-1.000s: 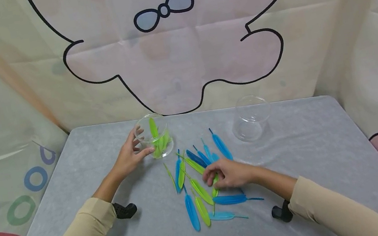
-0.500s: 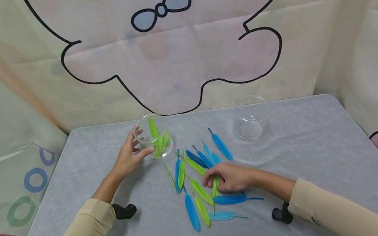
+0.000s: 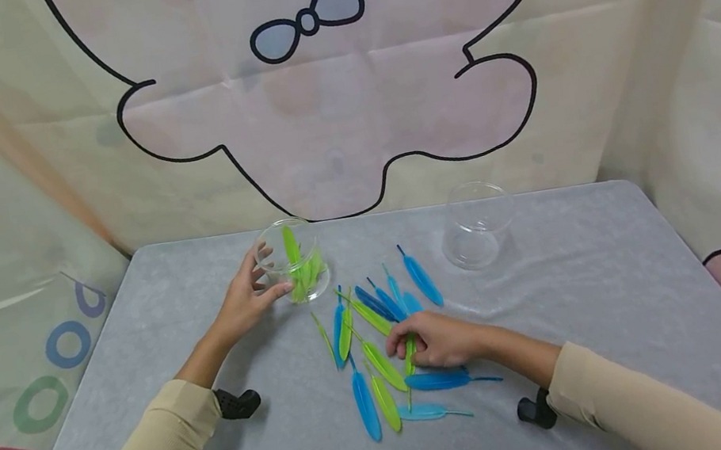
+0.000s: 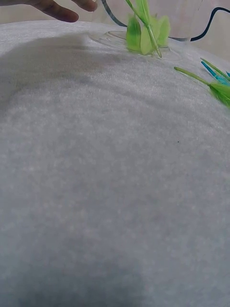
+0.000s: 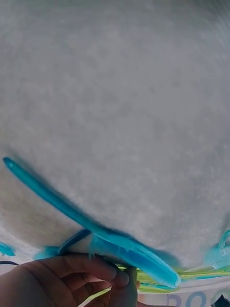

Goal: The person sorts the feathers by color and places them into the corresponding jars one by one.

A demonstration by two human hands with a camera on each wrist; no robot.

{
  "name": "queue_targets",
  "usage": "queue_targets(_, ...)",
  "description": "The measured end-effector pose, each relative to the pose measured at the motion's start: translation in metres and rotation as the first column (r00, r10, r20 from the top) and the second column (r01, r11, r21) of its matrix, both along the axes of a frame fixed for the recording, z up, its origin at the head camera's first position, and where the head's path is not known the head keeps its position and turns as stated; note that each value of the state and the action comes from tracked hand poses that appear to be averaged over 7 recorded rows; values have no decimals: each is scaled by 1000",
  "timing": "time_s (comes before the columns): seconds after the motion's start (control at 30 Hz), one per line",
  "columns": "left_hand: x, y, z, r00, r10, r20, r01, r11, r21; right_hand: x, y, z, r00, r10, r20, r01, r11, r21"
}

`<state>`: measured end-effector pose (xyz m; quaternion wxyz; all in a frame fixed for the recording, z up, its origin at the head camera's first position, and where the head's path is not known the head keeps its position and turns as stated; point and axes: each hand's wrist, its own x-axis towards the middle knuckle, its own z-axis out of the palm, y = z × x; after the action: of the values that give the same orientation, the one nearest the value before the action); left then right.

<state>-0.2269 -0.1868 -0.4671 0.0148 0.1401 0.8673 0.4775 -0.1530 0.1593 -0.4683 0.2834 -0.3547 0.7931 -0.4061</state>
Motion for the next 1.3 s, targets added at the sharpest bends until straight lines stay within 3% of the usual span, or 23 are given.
queue_targets(0.43,0,2,0,1000,1,6,-1,1000,-7,1,0,3,1000,15,-16,-15,1000,-13)
queue_targets(0.83,-1,0,-1,1000,-2,5,2,1000,9,-5,1,15,993,62,-104,-63,998,-2)
queue_targets(1.1,0,-1,-1,1000,-8,2,8,1000,16,-4,0,23,988,116,-101,-121,992,-43)
queue_targets(1.3,0,-1,-1,1000,-4,3,4,1000,15,-5,-2,26,992,112,-50,-116,990,-75)
